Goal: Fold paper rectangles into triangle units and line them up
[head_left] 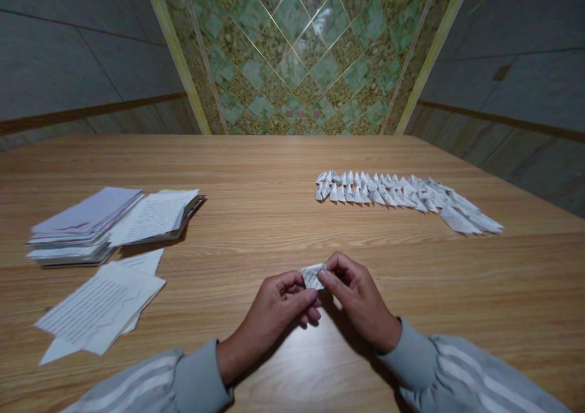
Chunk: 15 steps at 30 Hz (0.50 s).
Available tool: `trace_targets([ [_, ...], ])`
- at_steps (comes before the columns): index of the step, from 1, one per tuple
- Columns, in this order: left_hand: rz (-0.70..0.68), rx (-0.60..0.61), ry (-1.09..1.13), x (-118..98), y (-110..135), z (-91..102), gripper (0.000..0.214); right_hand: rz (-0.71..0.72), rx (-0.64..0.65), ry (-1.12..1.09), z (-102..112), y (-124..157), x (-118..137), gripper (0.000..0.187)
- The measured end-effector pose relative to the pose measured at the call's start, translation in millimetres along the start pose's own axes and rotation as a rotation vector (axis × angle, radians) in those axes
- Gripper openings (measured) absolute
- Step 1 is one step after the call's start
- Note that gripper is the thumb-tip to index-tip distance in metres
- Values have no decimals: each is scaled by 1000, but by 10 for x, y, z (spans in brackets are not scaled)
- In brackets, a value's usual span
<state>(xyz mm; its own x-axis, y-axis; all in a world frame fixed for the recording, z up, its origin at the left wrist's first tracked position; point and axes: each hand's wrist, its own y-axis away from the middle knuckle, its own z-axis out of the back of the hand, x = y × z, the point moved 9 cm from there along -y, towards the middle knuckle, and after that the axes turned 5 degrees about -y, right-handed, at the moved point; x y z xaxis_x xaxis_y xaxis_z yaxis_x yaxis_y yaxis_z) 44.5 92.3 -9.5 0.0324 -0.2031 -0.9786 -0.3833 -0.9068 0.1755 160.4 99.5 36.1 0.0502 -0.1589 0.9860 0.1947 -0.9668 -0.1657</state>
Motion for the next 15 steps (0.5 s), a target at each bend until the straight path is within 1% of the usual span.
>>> trace_targets([
  [2, -6, 12, -24, 6, 6, -5, 35, -4, 14, -4, -5, -5, -9, 34],
  [5, -50, 48, -43, -13, 29, -22, 31, -52, 103, -39, -96, 12, -49, 32],
  [7, -81, 84, -84, -42, 49, -51, 28, -53, 126, -22, -129, 27, -43, 32],
  [9, -124, 94, -180, -100, 69, -70, 28, -17, 105, 33, -114, 31, -7, 33],
  [12, -184, 71, -308, -191, 88, -86, 28, 29, 71, 91, -76, 25, 33, 35],
  [13, -176, 64, -307, -191, 87, -88, 27, 22, 69, 88, -68, 20, 24, 35],
  [15, -123, 53, -236, -150, 75, -82, 24, -11, 60, 49, -46, 6, -10, 35],
])
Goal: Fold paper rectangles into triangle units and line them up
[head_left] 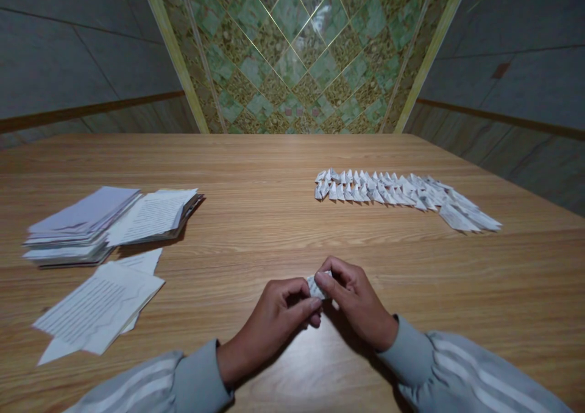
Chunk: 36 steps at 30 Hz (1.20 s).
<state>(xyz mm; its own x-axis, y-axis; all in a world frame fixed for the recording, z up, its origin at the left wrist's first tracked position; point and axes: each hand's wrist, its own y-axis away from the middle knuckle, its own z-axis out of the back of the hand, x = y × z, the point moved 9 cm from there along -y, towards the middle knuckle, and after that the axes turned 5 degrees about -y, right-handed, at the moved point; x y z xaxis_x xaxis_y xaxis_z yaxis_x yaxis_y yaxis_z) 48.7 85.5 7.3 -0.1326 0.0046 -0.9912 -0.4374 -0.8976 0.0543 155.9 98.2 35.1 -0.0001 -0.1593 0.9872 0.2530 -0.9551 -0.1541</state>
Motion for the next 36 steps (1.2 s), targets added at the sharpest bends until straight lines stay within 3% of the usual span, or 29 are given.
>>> trace_targets([
  [5, 40, -85, 139, 73, -26, 91, 21, -18, -26, -26, 53, -32, -11, 30],
  [9, -34, -149, 19, 6, -20, 176, 22, 37, -3, 81, 46, -28, 49, 22],
  [15, -91, -112, -107, -77, 14, 128, 22, 60, 1, 162, 39, -10, 24, 28],
  [21, 37, -71, 155, 91, -22, 105, 22, -49, 21, -93, 12, -36, -77, 30],
  [28, 45, -217, 313, 149, -59, 240, 26, -54, 75, -201, -73, -34, -99, 27],
  [32, 15, -178, 240, 117, -56, 212, 23, -2, 41, -12, 8, -35, -51, 28],
  [36, -78, -246, -4, -28, -10, 284, 15, 72, 88, 329, 26, -47, 38, 25],
])
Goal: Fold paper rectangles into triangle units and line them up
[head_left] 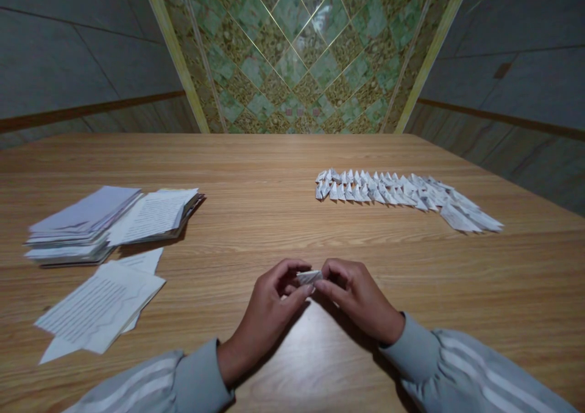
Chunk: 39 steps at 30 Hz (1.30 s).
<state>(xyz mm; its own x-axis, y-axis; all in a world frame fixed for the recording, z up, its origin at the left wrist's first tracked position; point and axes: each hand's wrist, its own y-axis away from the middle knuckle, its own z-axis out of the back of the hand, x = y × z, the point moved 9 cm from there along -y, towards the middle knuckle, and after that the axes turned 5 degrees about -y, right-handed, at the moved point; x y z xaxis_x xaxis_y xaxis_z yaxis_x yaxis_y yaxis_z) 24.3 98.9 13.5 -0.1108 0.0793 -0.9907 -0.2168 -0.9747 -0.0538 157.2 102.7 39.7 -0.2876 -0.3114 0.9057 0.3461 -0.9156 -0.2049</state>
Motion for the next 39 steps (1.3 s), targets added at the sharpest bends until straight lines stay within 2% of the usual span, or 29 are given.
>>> trace_targets([
  [3, -50, -23, -122, -85, 6, 36, 11, 25, 55, 118, -32, -1, 42, 20],
  [7, -10, -10, -40, -58, 10, 34, 13, 46, 19, 69, -10, 12, 91, 11],
  [12, 23, 18, 7, -25, 14, -3, 12, 112, -15, 96, 38, 31, 180, 17],
  [20, 22, 14, -30, -62, 1, 0, 18, 43, 90, 94, -57, 14, 107, 14],
  [25, 29, -12, 4, -64, 18, 10, 20, -22, 87, -54, -97, 18, 38, 22],
  [30, -20, 50, -70, -96, 3, -41, 14, 45, 71, 101, -39, -4, 60, 19],
  [34, -76, 16, -188, -136, -8, 0, 12, 83, 69, 179, -27, -11, 53, 16],
  [39, -34, 9, -108, -97, -4, -4, 12, 150, 37, 194, -33, 21, 129, 20],
])
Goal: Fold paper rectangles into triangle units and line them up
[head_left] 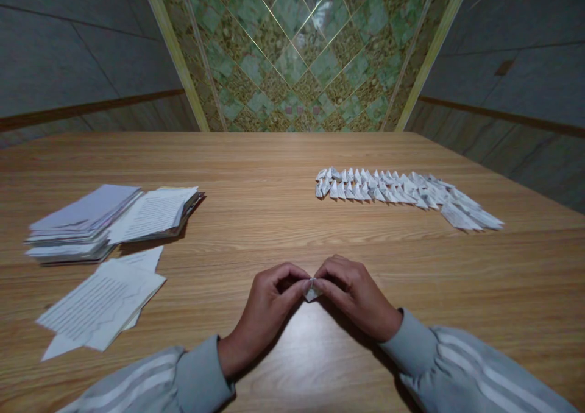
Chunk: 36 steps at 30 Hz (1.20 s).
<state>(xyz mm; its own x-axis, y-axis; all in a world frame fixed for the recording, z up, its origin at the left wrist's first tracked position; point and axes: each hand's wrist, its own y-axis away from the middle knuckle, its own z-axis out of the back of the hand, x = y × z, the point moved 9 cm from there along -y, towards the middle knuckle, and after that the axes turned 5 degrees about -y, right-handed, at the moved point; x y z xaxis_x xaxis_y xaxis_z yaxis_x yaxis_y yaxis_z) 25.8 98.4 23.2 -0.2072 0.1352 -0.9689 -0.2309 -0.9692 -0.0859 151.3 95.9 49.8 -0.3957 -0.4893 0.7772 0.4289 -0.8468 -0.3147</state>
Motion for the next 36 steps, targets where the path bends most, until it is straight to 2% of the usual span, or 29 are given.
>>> trace_targets([
  [5, 82, -8, 187, 74, 10, -18, 15, 9, -66, -40, 62, 13, 59, 23],
  [12, 178, -214, 493, 236, -18, 138, 27, -135, -332, -231, 296, 60, -184, 21],
  [15, 206, -246, 583, 276, -28, 145, 33, -141, -385, -222, 329, 79, -218, 19],
  [18, 175, -256, 597, 259, -41, 160, 33, -125, -362, -139, 319, 76, -160, 16],
  [21, 123, -286, 538, 227, -32, 203, 31, -60, -283, -65, 274, 51, -22, 7],
  [22, 108, -295, 512, 216, -22, 214, 30, -22, -249, -32, 252, 42, 41, 11],
  [26, 42, -267, 412, 137, 23, 194, 24, 87, -152, 122, 167, 21, 212, 43],
  [31, -34, -206, 324, 22, 63, 149, 17, 53, -133, 156, 142, 21, 190, 41],
  [34, -62, -203, 283, -12, 77, 162, 14, 84, -80, 187, 90, 28, 232, 56],
  [36, -79, -202, 261, -24, 84, 169, 13, 76, -78, 182, 88, 31, 246, 57],
])
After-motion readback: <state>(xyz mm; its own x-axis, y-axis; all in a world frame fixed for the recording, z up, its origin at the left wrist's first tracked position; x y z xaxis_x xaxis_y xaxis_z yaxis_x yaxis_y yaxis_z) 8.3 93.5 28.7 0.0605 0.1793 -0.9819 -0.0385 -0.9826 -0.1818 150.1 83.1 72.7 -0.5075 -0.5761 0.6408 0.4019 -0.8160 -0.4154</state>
